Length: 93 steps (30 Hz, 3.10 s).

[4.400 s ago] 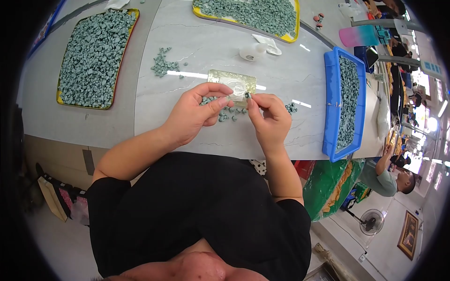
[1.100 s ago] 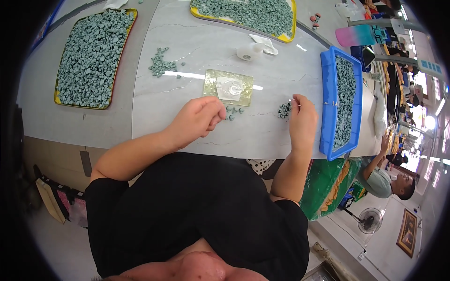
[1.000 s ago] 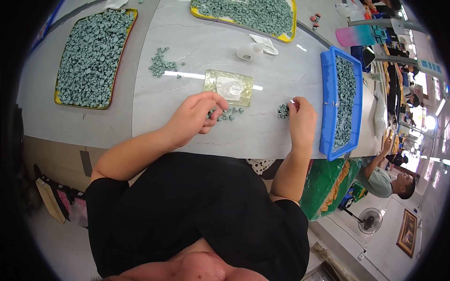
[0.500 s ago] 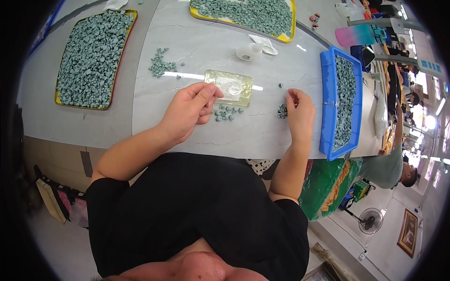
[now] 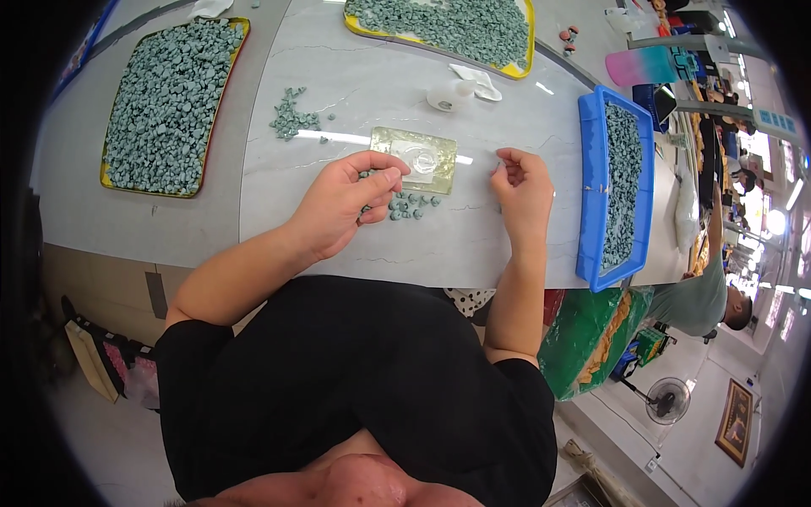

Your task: Picking up small green plastic parts from a container and placing them into a small transparent plastic bag on a factory workbench.

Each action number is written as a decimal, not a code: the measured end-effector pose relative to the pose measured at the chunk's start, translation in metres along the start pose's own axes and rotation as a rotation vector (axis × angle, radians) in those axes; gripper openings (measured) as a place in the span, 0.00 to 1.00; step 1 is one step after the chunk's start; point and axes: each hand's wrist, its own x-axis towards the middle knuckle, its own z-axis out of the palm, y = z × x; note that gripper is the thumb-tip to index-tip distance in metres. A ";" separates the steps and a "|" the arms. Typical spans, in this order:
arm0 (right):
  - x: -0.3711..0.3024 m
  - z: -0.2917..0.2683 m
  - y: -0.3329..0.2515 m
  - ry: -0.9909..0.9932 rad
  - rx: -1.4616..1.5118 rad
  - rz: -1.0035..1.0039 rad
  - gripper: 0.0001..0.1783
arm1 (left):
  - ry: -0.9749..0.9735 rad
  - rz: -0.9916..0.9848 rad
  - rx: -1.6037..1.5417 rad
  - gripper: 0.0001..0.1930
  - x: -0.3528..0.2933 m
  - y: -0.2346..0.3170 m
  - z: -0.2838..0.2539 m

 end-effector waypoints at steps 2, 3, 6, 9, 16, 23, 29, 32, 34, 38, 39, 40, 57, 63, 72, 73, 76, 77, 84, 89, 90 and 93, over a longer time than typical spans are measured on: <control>-0.010 0.001 -0.006 -0.010 0.161 -0.054 0.08 | -0.017 -0.041 0.020 0.08 0.000 0.000 0.000; -0.015 0.001 -0.013 -0.051 0.227 -0.103 0.08 | -0.018 -0.042 0.021 0.08 0.001 -0.001 -0.001; -0.029 0.006 -0.028 -0.156 0.375 -0.205 0.08 | -0.113 -0.132 0.055 0.09 0.004 -0.007 -0.003; -0.044 0.013 -0.044 -0.249 0.572 -0.211 0.08 | -0.188 -0.202 0.069 0.08 0.003 -0.010 -0.001; -0.051 0.029 -0.057 -0.098 0.208 -0.566 0.11 | -0.212 -0.170 -0.005 0.09 0.002 -0.009 -0.002; -0.049 0.029 -0.057 0.056 0.039 -0.769 0.12 | -0.095 -0.043 0.173 0.13 -0.003 -0.007 0.001; -0.047 0.030 -0.051 0.075 -0.060 -0.893 0.15 | -0.076 -0.028 0.270 0.14 -0.002 -0.008 -0.001; -0.042 0.028 -0.046 0.114 -0.099 -0.922 0.15 | -0.078 -0.006 0.279 0.13 -0.002 -0.011 -0.002; -0.039 0.028 -0.043 0.150 -0.137 -0.907 0.14 | -0.055 0.040 0.282 0.12 -0.002 -0.008 -0.002; -0.032 0.033 -0.037 0.200 -0.209 -0.957 0.14 | 0.020 0.043 0.186 0.10 -0.003 -0.005 -0.003; -0.031 0.033 -0.037 0.203 -0.234 -0.978 0.14 | 0.021 0.043 0.185 0.10 -0.003 -0.005 -0.004; -0.030 0.034 -0.036 0.201 -0.233 -0.980 0.14 | -0.002 0.031 0.180 0.10 -0.004 -0.003 -0.006; -0.028 0.040 -0.042 0.153 -0.283 -1.095 0.14 | 0.016 0.030 0.066 0.07 -0.005 -0.003 -0.010; -0.031 0.042 -0.042 0.183 -0.222 -1.077 0.13 | 0.007 -0.009 0.167 0.12 -0.007 -0.001 -0.012; -0.064 0.049 -0.053 -0.123 0.780 -0.106 0.04 | -0.052 -0.012 0.145 0.17 -0.010 -0.002 -0.013; -0.065 0.051 -0.053 -0.122 0.780 -0.105 0.04 | -0.053 -0.005 0.151 0.17 -0.011 -0.001 -0.012; -0.068 0.054 -0.055 -0.158 0.827 -0.119 0.05 | -0.054 0.000 0.161 0.18 -0.012 0.000 -0.012; -0.068 0.056 -0.055 -0.127 0.722 -0.210 0.05 | -0.052 -0.003 0.167 0.19 -0.013 0.000 -0.013; -0.062 0.062 -0.064 0.150 0.184 -0.842 0.13 | -0.040 -0.021 0.166 0.18 -0.013 -0.001 -0.015; -0.060 0.065 -0.064 0.180 0.081 -0.952 0.15 | -0.040 -0.001 0.194 0.18 -0.013 -0.002 -0.018; -0.060 0.066 -0.063 0.190 0.062 -0.990 0.15 | -0.040 -0.001 0.193 0.18 -0.013 -0.002 -0.018; -0.061 0.068 -0.064 0.195 0.034 -1.046 0.15 | -0.021 0.071 0.287 0.18 -0.015 -0.003 -0.017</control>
